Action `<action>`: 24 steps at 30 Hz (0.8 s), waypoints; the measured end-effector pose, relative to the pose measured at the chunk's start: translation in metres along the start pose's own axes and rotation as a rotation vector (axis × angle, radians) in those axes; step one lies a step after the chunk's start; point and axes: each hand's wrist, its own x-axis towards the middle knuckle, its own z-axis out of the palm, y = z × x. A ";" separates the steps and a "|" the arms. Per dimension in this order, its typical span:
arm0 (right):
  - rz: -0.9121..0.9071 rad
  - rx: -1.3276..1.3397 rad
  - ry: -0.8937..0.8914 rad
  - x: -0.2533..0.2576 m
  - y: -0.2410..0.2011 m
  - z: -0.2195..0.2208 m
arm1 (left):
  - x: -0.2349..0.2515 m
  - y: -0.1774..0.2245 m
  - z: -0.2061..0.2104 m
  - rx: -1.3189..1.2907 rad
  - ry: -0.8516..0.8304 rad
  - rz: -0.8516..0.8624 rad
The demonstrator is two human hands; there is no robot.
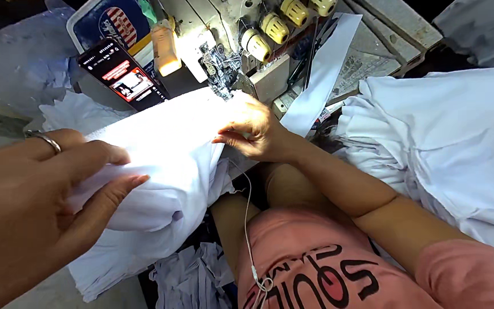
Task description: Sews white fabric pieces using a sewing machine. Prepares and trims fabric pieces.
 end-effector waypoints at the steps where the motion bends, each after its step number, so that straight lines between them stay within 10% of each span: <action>1: -0.004 0.009 0.024 0.000 0.000 0.003 | -0.001 -0.003 0.002 -0.046 0.046 0.026; 16: 0.187 0.260 0.214 0.010 -0.002 0.019 | 0.028 0.029 -0.009 -0.555 0.170 0.171; 24: 0.556 0.380 -0.006 -0.048 -0.021 -0.023 | 0.049 -0.001 0.025 -0.035 0.161 0.196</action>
